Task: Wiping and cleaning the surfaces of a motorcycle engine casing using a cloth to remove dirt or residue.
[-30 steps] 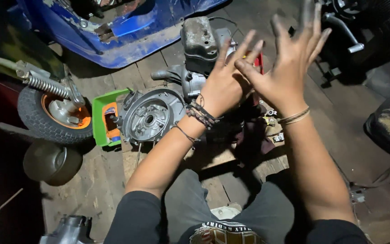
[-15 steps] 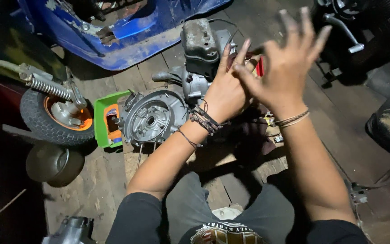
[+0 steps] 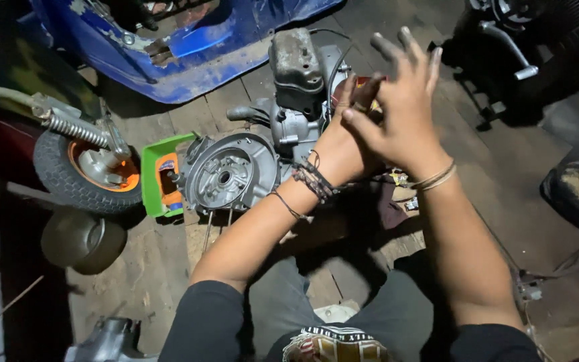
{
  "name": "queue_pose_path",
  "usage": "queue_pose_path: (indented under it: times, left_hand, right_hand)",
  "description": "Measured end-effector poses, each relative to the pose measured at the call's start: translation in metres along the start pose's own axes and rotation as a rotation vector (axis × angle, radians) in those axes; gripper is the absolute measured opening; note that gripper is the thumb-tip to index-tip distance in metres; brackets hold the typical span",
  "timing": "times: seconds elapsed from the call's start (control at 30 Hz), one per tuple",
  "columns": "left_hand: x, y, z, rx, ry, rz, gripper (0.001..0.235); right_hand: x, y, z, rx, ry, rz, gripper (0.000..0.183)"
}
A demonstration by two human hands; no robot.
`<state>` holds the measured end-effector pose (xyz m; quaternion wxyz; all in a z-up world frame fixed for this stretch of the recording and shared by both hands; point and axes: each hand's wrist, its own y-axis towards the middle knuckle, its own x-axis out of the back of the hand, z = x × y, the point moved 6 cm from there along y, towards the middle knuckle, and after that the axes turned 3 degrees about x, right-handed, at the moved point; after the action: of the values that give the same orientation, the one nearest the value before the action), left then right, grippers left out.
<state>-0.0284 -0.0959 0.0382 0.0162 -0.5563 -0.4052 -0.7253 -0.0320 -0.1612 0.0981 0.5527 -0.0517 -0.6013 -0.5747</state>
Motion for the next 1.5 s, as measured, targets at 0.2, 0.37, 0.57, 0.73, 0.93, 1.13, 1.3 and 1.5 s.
queue_pose_path:
  times: [0.2, 0.37, 0.57, 0.73, 0.93, 1.13, 1.3, 1.5]
  left_hand:
    - [0.001, -0.001, 0.006, 0.018, 0.083, 0.134, 0.060]
    - [-0.006, -0.011, 0.008, 0.011, 0.092, -0.046, 0.045]
    - [0.011, 0.002, 0.002, 0.030, 0.083, -0.197, 0.048]
    - [0.007, -0.006, 0.008, 0.119, 0.019, -0.188, 0.060]
    - [0.011, -0.012, 0.026, 0.200, -0.089, -0.139, 0.079]
    - [0.015, -0.023, 0.065, 0.302, -0.194, -0.225, 0.108]
    - [0.011, -0.038, 0.095, 0.536, -0.471, -0.424, 0.104]
    - [0.018, -0.053, 0.114, 0.576, -0.545, -0.634, 0.083]
  right_hand:
    - [-0.023, -0.022, -0.042, 0.030, -0.369, 0.058, 0.077]
    - [0.007, -0.014, -0.021, -0.021, -0.353, -0.103, 0.051]
    - [-0.031, -0.009, -0.043, -0.061, -0.019, 0.164, 0.043]
    - [-0.034, -0.005, -0.014, -0.042, -0.004, 0.217, 0.026]
    - [-0.011, 0.002, 0.008, 0.054, -0.366, 0.079, 0.049]
    - [-0.014, -0.014, -0.031, -0.123, -0.134, -0.170, 0.086]
    - [-0.044, -0.006, -0.004, -0.079, 0.075, -0.167, 0.018]
    - [-0.069, 0.003, -0.089, -0.118, 0.268, -0.222, 0.013]
